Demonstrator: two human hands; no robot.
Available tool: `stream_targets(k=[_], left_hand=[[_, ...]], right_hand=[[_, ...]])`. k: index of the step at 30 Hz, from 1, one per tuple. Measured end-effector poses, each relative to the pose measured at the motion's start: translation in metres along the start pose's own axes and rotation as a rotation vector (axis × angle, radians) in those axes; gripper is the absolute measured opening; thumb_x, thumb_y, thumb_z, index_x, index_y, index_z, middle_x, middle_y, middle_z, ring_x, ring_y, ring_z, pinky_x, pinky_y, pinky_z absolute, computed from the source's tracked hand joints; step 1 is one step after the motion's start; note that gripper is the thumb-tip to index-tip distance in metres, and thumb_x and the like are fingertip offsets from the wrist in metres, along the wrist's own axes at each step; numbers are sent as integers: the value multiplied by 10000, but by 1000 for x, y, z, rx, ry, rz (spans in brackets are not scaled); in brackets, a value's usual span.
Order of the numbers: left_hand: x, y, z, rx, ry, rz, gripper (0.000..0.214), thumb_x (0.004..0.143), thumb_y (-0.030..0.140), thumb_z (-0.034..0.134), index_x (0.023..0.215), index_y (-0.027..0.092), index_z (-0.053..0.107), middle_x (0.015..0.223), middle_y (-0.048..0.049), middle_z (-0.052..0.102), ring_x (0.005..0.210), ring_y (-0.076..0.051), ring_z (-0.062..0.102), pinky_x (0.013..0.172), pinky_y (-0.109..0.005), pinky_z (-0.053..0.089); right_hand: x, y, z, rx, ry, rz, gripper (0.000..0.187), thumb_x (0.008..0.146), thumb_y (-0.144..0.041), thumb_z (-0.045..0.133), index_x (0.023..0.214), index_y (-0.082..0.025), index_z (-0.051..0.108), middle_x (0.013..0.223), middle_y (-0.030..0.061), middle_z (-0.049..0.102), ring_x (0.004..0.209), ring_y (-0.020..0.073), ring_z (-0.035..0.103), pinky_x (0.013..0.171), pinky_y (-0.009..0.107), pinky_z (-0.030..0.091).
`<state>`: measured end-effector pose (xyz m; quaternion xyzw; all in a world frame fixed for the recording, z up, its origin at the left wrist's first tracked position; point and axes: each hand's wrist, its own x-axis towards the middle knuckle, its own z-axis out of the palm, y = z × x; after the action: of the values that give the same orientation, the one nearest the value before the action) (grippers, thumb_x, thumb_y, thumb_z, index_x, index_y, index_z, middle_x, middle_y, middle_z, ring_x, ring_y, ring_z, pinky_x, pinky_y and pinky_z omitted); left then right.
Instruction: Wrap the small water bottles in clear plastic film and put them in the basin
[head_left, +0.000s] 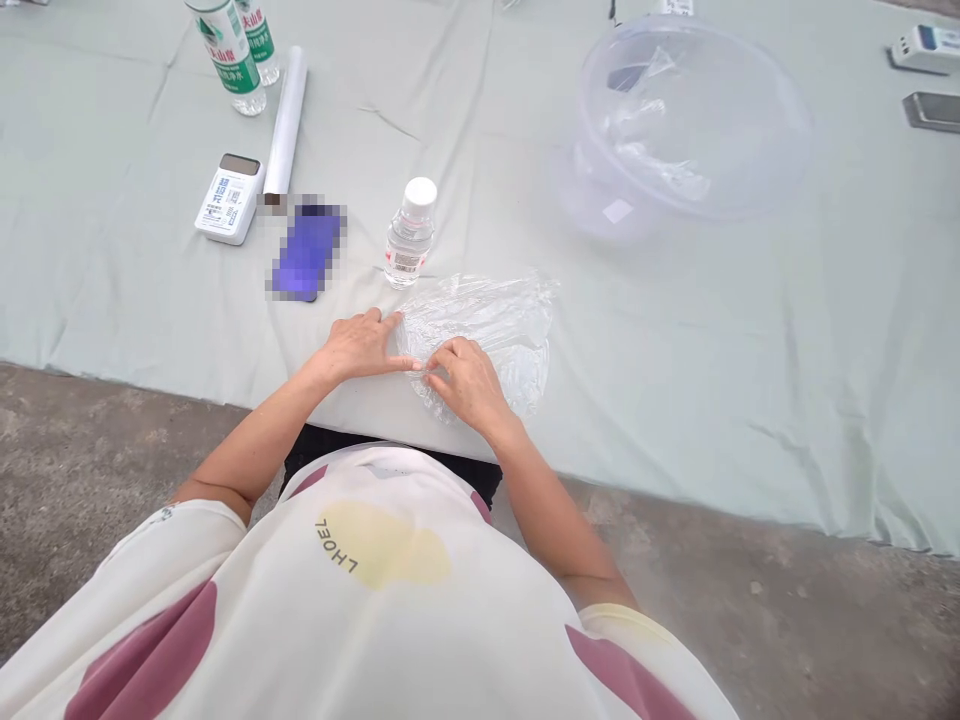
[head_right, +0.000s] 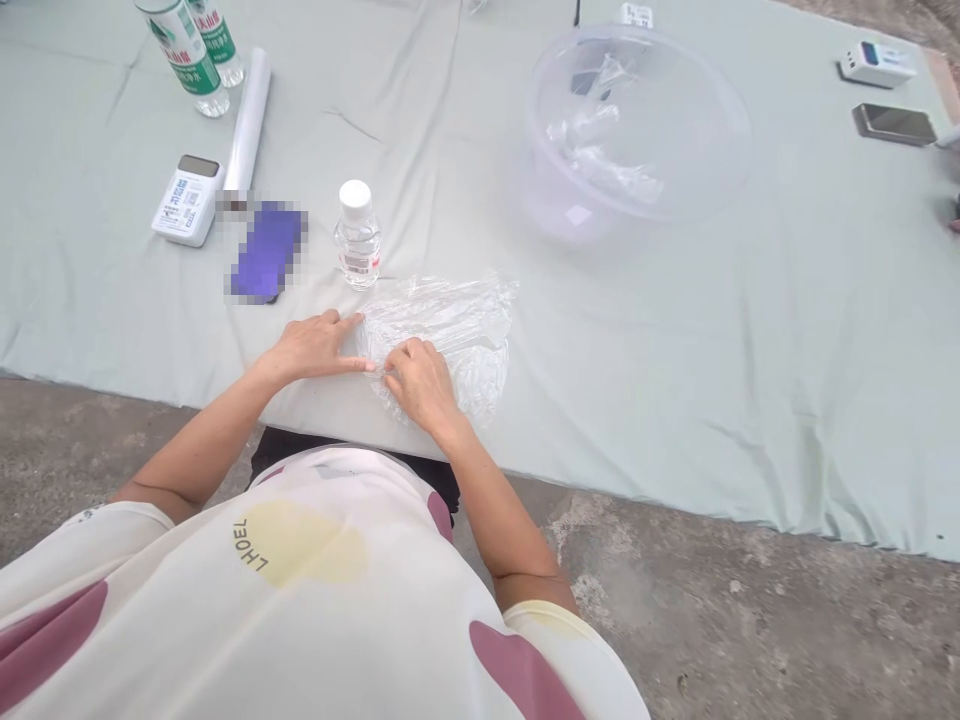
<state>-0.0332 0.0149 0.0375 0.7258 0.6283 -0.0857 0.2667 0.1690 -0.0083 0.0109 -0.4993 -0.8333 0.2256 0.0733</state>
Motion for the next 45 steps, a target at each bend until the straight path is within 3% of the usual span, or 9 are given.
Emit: stream_targets(k=[8,15,18,21,25,30,35,41,45], left_hand=[[0,20,13,19,125,-91,753,913,650,480,1473,151,417,1254,-205,603,1117,-365,608,866,-410,463],[-2,11,9,111,54,-65,912,788,604,690,1521,205,320,1274,-173,583,1130,-344,598,862,-399,481],[-5,8,9,130,35,-68,949,789,593,701,1538,199,273,1281,-166,574,1147,-329,594,863,-396,490],[-8,9,10,129,32,-78,971,762,585,739,1529,206,282,1277,-164,575,1157,-329,596,865,-392,494],[-8,11,10,97,25,-98,1024,728,578,776,1534,221,256,1277,-163,578,1159,-337,603,876,-397,492],[-7,10,12,74,26,-110,1076,691,581,806,1539,220,251,1301,-173,568,1187,-347,589,899,-402,485],[-5,9,15,60,37,-99,1112,677,603,808,1544,179,254,1299,-188,571,1162,-347,595,893,-411,489],[-4,7,17,42,37,-93,1128,666,604,816,1549,202,239,1326,-192,561,1139,-339,608,898,-406,480],[-4,7,15,53,26,-83,1136,675,608,806,1556,182,228,1326,-192,560,1150,-340,604,891,-403,487]], right_hand=[[-24,-36,19,-15,-60,-7,317,979,-181,368,1087,-223,663,984,65,715,841,225,647,815,379,467],[-24,-39,7,550,-379,-397,249,975,-258,478,1017,-307,718,1061,-31,730,1006,185,674,903,362,537],[6,-20,-15,722,-45,-172,205,931,-370,580,1065,-278,705,1049,1,735,961,189,691,904,361,549],[60,-1,-25,701,342,81,555,859,-434,660,1374,-283,521,1343,83,606,1186,258,613,981,434,519],[132,6,-13,665,283,14,955,728,-510,778,1516,-299,281,1446,106,514,1267,306,546,1022,498,483],[167,-3,-8,705,329,41,783,741,-612,727,1375,-260,434,1208,63,645,1113,263,613,994,472,503],[113,-10,-54,1002,407,29,707,789,-749,592,1294,-260,522,1097,76,655,1071,254,637,857,370,551],[0,-10,-56,1325,-292,295,540,775,-702,658,965,-197,646,754,34,640,604,165,600,548,299,495],[-25,-7,-27,1278,-397,487,496,806,-642,671,1029,-202,626,791,16,647,637,149,593,591,287,476]])
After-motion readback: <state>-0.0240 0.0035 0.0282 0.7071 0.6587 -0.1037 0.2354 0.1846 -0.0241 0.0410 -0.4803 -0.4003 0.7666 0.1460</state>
